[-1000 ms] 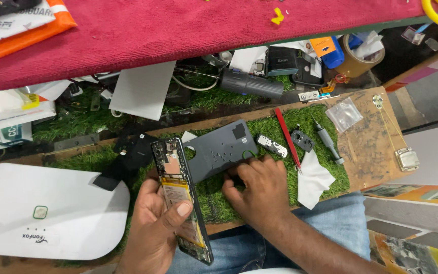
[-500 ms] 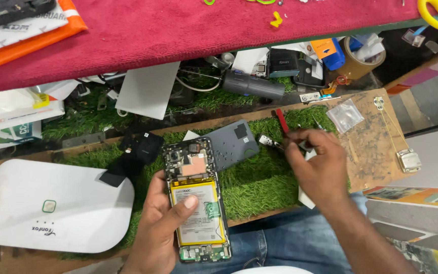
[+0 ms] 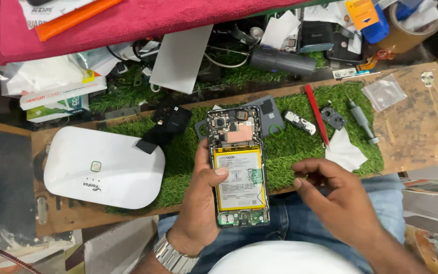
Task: The person uses a screwdriver to remove screws from a disassembled smartphone lying on a green mat. They lift the phone to inspect the internal components, then place it back down and continue to unscrew and manipulate parts of the device.
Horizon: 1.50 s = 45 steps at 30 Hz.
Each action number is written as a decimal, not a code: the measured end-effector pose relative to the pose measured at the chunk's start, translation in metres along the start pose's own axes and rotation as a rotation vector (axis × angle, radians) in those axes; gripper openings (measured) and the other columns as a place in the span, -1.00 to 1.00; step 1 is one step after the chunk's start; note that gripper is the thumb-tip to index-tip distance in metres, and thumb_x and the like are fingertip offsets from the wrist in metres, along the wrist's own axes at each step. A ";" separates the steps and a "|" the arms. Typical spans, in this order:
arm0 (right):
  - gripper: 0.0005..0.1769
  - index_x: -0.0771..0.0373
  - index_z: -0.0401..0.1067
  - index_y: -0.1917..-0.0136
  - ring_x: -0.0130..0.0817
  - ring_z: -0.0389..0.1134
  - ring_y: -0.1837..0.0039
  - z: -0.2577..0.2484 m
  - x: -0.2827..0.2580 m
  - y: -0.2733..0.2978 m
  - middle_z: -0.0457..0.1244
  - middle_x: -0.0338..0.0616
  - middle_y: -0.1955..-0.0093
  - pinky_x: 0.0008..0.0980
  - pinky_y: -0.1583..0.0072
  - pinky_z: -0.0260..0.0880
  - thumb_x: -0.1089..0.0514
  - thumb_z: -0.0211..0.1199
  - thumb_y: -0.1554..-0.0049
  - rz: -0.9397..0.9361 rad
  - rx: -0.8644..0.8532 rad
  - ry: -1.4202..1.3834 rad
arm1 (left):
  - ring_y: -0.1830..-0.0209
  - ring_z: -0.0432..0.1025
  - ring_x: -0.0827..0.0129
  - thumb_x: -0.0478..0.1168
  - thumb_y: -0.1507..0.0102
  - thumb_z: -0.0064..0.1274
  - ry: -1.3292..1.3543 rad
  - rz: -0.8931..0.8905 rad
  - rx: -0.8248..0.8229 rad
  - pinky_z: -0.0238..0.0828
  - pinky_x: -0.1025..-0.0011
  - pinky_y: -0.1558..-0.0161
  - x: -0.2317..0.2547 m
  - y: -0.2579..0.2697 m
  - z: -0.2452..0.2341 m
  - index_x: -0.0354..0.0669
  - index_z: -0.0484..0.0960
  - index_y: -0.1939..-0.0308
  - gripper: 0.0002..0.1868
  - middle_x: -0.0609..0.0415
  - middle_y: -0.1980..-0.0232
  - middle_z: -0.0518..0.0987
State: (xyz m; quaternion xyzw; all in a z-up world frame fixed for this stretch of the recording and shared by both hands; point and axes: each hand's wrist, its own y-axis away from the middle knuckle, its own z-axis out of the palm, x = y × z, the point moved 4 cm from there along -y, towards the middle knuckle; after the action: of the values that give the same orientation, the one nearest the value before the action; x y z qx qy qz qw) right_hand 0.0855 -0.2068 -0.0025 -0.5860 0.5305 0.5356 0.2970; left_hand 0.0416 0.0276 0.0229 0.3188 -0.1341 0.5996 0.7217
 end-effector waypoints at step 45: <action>0.15 0.14 -0.26 -0.67 -0.46 0.24 -0.27 0.053 -0.026 0.034 0.15 -0.12 -0.36 -0.42 -0.25 0.33 0.39 0.37 -0.03 0.228 -0.326 -0.300 | -0.50 0.23 0.08 -0.15 -0.29 -0.13 0.336 -0.071 -0.320 0.27 0.05 -0.44 -0.001 0.023 0.025 0.07 -0.08 -0.62 -0.17 -0.13 -0.55 0.23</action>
State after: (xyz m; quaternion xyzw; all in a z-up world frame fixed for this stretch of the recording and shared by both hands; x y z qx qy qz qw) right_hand 0.0401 -0.1597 0.0160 -0.4765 0.4497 0.7253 0.2114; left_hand 0.0241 0.0132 0.0477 0.1002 -0.0942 0.5896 0.7959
